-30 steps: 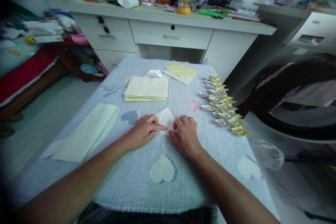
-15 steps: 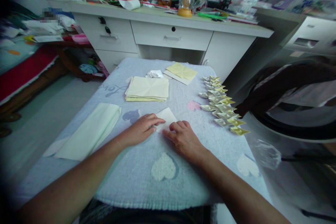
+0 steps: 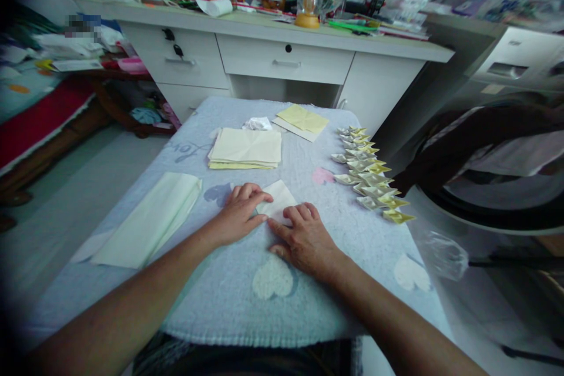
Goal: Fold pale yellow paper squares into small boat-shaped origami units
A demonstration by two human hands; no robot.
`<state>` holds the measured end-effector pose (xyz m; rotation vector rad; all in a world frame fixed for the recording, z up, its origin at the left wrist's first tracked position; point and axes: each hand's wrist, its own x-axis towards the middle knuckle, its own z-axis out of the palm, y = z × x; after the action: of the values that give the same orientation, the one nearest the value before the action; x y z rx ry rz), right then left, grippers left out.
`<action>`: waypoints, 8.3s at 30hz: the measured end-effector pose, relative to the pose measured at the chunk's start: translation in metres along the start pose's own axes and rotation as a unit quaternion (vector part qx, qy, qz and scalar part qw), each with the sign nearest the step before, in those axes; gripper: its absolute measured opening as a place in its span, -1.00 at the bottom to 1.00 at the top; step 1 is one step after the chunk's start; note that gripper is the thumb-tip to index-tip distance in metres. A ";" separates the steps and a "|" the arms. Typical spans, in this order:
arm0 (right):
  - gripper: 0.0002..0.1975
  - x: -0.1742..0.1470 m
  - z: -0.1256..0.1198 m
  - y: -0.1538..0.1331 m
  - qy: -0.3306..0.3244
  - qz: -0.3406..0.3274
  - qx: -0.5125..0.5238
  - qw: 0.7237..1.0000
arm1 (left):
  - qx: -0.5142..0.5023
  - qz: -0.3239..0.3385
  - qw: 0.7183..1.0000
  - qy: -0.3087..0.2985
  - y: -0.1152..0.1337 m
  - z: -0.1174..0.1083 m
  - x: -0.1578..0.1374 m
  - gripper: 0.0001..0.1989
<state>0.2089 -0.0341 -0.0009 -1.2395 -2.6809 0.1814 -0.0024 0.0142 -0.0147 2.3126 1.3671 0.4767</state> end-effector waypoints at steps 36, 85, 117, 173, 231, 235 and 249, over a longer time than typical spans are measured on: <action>-0.02 0.044 0.003 0.037 0.076 0.210 0.268 0.937 | -0.101 0.065 0.990 0.075 0.005 0.007 0.000 0.00; -0.62 0.041 0.015 0.026 0.140 0.268 0.190 0.934 | -0.118 -0.003 0.990 0.079 0.008 0.008 0.008 -0.81; -0.81 0.028 0.018 0.020 0.162 0.035 0.099 0.981 | 0.064 0.070 0.994 0.056 0.003 0.010 0.005 -0.75; -0.78 0.015 0.024 0.021 0.140 -0.050 -0.001 0.989 | 0.088 0.063 0.993 0.036 -0.001 0.013 0.006 -0.59; -0.79 0.016 0.022 0.020 0.123 -0.050 0.002 0.991 | 0.104 0.061 0.992 0.034 0.006 0.008 0.004 -0.71; -0.78 0.016 0.021 0.019 0.116 -0.050 -0.003 0.992 | 0.110 0.052 0.992 0.033 0.007 0.008 0.003 -0.70; -0.79 0.016 0.023 0.019 0.118 -0.051 -0.005 0.992 | 0.123 0.058 0.990 0.024 0.005 0.010 0.005 -0.65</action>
<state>0.2077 -0.0102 -0.0254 -1.0511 -2.5333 0.0050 0.0081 0.0150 -0.0201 2.6077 1.3866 0.4221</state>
